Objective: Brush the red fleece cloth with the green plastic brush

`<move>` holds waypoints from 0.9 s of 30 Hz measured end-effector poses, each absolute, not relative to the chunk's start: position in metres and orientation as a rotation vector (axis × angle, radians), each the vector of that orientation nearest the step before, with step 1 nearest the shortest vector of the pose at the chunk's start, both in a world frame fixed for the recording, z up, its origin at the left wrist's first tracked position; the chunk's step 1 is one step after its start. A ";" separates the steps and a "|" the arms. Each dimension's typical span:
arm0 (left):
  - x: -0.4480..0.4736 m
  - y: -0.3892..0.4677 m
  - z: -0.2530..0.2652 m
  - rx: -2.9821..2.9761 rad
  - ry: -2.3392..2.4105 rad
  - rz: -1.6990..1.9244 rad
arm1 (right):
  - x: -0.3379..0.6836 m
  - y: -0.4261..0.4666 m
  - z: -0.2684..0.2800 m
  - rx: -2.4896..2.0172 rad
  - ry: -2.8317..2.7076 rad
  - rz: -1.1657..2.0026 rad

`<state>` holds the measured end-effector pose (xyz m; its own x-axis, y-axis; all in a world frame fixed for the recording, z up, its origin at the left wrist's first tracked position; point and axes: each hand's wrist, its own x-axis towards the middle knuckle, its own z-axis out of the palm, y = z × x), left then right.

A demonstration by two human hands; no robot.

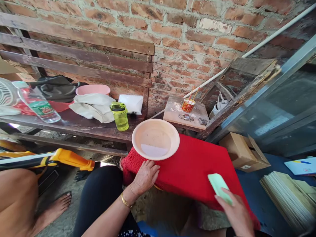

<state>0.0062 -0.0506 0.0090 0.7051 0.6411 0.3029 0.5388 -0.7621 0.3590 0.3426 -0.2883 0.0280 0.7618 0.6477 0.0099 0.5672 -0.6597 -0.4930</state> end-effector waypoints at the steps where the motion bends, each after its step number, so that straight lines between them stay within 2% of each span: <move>1: 0.005 -0.050 0.008 2.668 0.974 0.594 | 0.364 -0.306 0.031 -2.557 -0.790 0.173; 5: 0.004 -0.047 -0.001 2.654 1.085 0.586 | 0.374 -0.321 0.045 -2.648 -0.645 0.044; 11: 0.008 -0.047 -0.015 2.709 1.249 0.668 | 0.231 -0.223 0.042 -2.172 -1.356 0.353; 14: 0.004 -0.047 -0.019 2.749 1.311 0.709 | 0.208 -0.199 0.033 -2.131 -1.513 0.386; 19: 0.000 -0.044 -0.022 2.698 1.485 0.759 | 0.302 -0.247 0.023 -2.295 -1.168 0.368; 22: 0.006 -0.043 -0.025 2.584 1.642 0.787 | 0.367 -0.292 0.024 -2.510 -0.805 0.195; 24: 0.011 -0.042 -0.026 2.520 1.774 0.788 | 0.388 -0.311 0.026 -2.573 -0.650 0.075; 27: 0.017 -0.042 -0.026 2.535 1.907 0.739 | 0.388 -0.317 0.030 -2.513 -0.613 0.080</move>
<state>0.0173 -0.0419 -0.0264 0.2140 0.8821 0.4197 0.9345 -0.3100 0.1749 0.3882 -0.3171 0.0299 0.8944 0.4420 0.0689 0.4094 -0.7469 -0.5240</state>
